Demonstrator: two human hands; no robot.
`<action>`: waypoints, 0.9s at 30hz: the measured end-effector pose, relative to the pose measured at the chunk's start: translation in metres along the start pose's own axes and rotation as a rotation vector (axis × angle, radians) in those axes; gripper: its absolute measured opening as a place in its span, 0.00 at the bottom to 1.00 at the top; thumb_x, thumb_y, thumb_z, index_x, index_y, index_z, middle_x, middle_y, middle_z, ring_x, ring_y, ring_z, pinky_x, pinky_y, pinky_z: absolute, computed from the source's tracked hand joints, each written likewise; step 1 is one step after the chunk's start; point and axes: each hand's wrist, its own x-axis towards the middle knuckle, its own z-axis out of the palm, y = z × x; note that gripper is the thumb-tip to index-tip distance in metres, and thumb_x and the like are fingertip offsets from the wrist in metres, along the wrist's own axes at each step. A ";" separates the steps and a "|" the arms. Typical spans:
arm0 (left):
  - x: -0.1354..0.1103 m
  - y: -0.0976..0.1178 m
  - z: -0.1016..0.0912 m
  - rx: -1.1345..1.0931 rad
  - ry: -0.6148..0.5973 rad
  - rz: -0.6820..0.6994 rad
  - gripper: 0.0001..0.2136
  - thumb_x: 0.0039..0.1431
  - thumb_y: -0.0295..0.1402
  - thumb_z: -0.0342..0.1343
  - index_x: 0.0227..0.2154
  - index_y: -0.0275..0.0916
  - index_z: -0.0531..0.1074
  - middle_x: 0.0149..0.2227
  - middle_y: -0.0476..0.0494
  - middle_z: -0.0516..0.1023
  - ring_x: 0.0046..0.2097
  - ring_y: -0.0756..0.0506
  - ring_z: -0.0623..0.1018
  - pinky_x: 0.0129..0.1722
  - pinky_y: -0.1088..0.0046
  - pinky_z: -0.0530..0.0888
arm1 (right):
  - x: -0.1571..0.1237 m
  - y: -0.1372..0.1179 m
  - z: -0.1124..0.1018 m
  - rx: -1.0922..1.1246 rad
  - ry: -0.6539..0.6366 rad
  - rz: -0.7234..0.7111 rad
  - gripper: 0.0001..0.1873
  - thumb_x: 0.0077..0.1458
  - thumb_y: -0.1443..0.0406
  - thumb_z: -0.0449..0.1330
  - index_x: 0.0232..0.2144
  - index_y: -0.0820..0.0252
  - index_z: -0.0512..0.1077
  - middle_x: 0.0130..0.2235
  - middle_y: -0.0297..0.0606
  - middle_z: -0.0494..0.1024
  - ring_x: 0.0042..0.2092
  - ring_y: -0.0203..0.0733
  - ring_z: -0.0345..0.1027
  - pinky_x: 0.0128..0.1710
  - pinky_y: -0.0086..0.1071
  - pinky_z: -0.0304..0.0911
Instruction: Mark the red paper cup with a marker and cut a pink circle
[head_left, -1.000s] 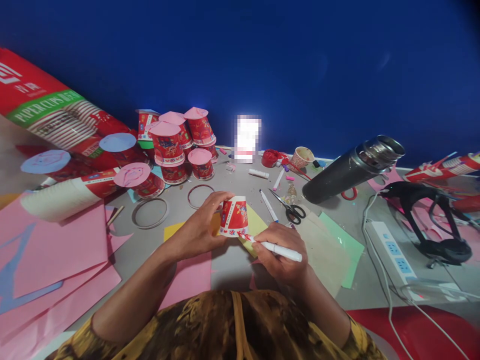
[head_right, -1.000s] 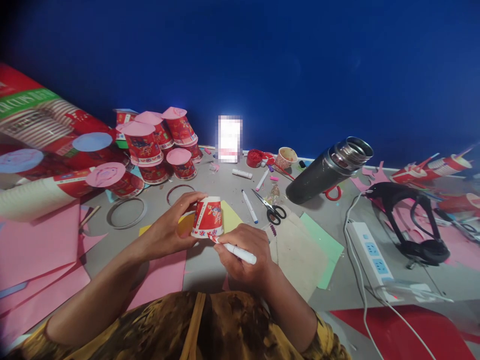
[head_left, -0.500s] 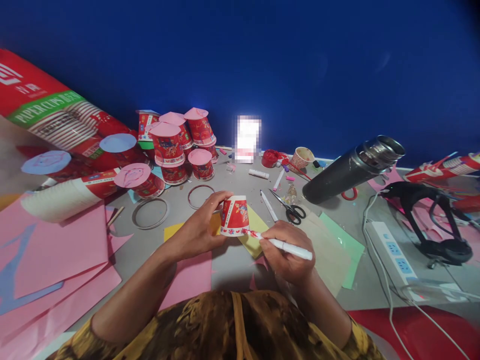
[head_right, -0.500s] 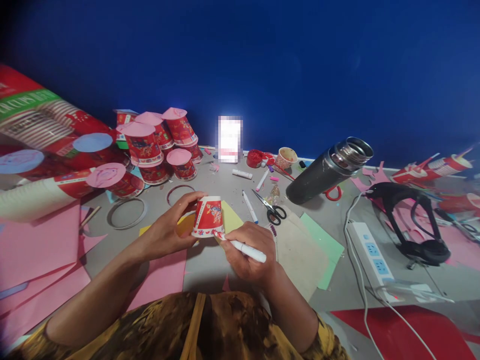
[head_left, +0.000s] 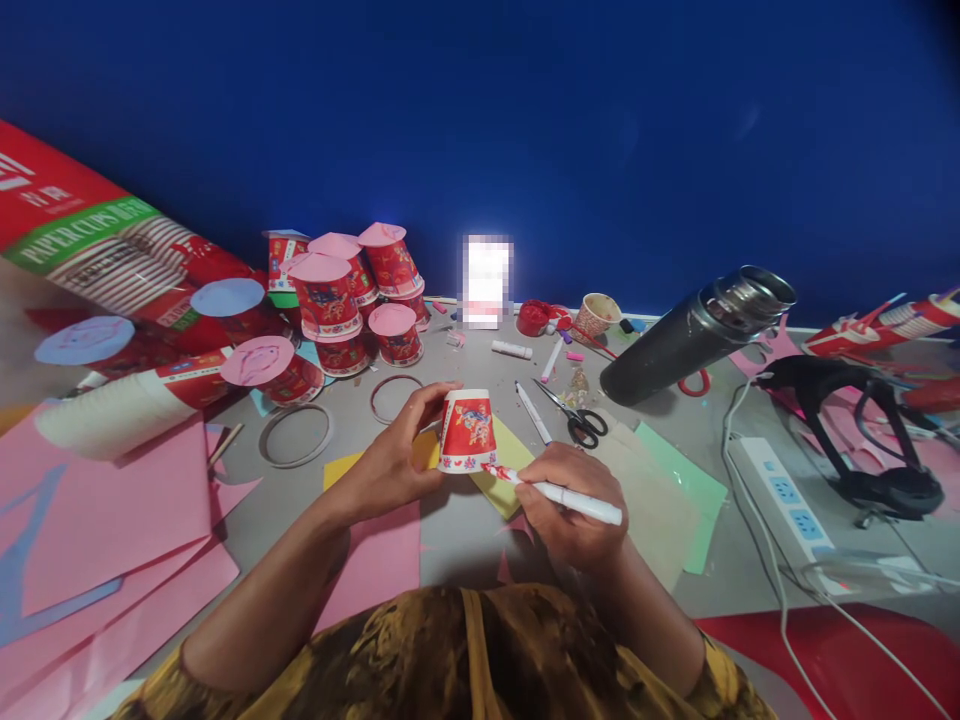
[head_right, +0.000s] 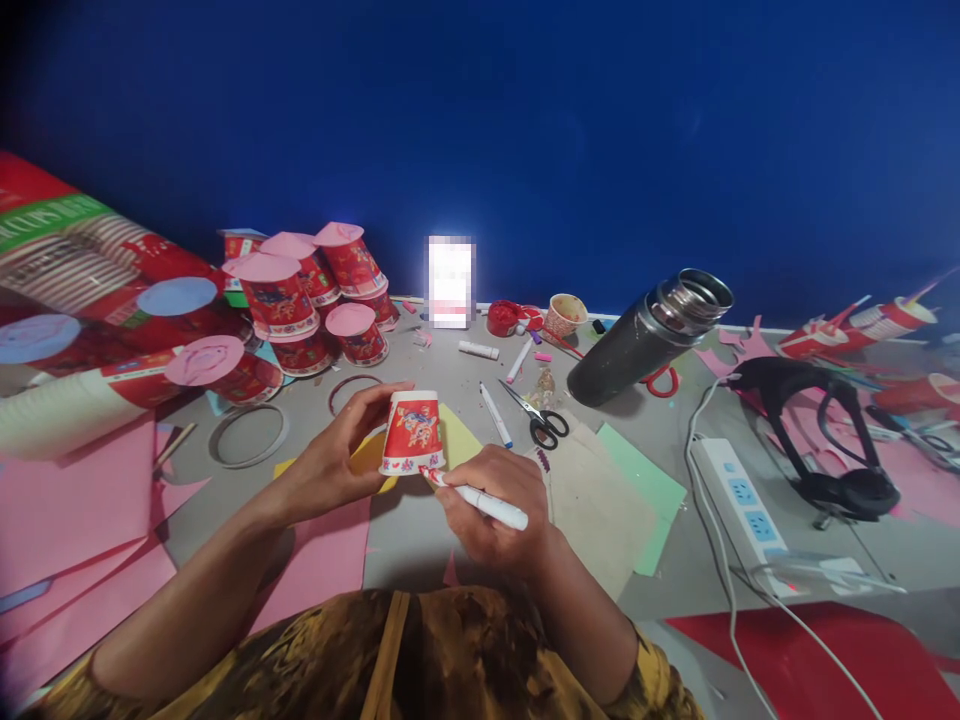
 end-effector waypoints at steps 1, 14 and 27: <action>0.000 0.000 0.000 -0.001 0.002 0.000 0.40 0.55 0.25 0.68 0.69 0.47 0.60 0.72 0.35 0.66 0.74 0.32 0.68 0.76 0.48 0.66 | 0.000 0.000 0.000 0.002 0.000 0.002 0.07 0.63 0.72 0.62 0.33 0.56 0.77 0.25 0.34 0.81 0.24 0.38 0.75 0.26 0.31 0.68; -0.001 0.004 0.000 0.018 -0.002 -0.008 0.40 0.54 0.24 0.66 0.70 0.47 0.60 0.71 0.36 0.67 0.74 0.33 0.69 0.76 0.48 0.65 | -0.002 0.001 0.002 -0.022 0.004 0.009 0.08 0.63 0.71 0.62 0.32 0.55 0.76 0.24 0.33 0.81 0.24 0.38 0.73 0.26 0.32 0.68; 0.000 0.008 0.000 0.019 0.002 -0.005 0.40 0.55 0.25 0.69 0.69 0.46 0.61 0.70 0.34 0.68 0.73 0.32 0.70 0.75 0.47 0.66 | 0.000 0.000 0.001 -0.009 -0.003 0.033 0.08 0.63 0.71 0.63 0.32 0.56 0.77 0.24 0.33 0.80 0.24 0.38 0.73 0.26 0.31 0.67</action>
